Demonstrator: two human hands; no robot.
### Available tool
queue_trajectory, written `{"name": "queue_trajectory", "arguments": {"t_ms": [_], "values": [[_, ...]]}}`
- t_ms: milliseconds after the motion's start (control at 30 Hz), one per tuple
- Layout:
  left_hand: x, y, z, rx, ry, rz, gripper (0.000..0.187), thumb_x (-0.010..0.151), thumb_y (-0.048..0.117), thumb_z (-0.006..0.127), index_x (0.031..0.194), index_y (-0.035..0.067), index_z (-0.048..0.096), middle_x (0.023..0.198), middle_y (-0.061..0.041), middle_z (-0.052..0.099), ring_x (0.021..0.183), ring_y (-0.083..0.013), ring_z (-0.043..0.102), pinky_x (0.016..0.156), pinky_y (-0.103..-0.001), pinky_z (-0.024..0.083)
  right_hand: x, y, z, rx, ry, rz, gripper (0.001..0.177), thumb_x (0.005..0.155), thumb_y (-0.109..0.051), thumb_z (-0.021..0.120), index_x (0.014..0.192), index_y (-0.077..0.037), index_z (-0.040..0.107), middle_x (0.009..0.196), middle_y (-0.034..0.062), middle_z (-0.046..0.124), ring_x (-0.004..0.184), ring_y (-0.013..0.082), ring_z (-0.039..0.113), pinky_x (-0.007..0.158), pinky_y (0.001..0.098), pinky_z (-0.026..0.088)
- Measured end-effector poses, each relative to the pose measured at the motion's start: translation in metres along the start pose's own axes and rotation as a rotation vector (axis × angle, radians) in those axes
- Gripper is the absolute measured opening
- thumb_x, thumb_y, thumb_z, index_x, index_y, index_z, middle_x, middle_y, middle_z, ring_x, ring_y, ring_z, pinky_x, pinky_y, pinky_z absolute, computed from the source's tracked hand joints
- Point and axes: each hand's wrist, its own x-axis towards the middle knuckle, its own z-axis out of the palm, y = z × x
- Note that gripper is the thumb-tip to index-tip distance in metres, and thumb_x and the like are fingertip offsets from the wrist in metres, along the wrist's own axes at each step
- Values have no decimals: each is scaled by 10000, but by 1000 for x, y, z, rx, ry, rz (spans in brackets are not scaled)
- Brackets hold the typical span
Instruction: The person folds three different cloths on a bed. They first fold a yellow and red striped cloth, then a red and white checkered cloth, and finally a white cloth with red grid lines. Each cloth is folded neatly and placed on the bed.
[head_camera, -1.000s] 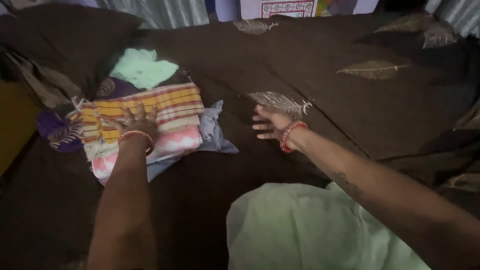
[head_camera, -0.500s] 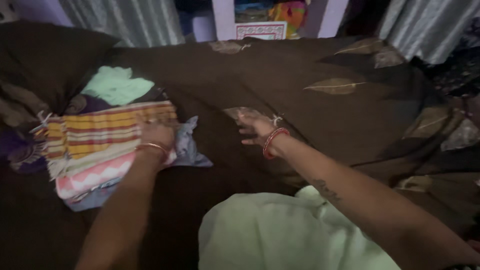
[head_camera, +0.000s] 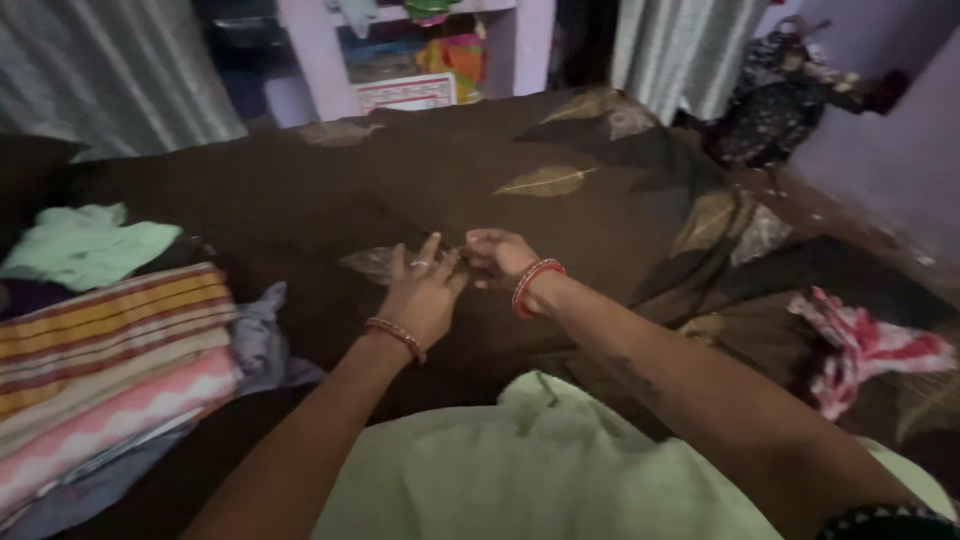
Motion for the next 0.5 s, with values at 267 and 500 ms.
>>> {"name": "queue_trajectory", "arguments": {"t_ms": [267,500], "values": [[51,81,-4,-234,131,129,535,818,55,610,1350,116,599,1524,-167,460,1475,-411,295,1114,-697,255,8,51,-127,-67,241,-148,417,954,-276,657,1323,-83,677,1289,104,711,1168,249,645,955,381,499],[85,145,5,-334,140,223,483,858,62,605,1338,110,617,1532,-162,457,1474,-399,311,1125,-668,270,-14,137,-301,-864,799,335,484,975,-431,672,1260,-40,647,1255,172,682,1160,327,676,968,454,534]]}}
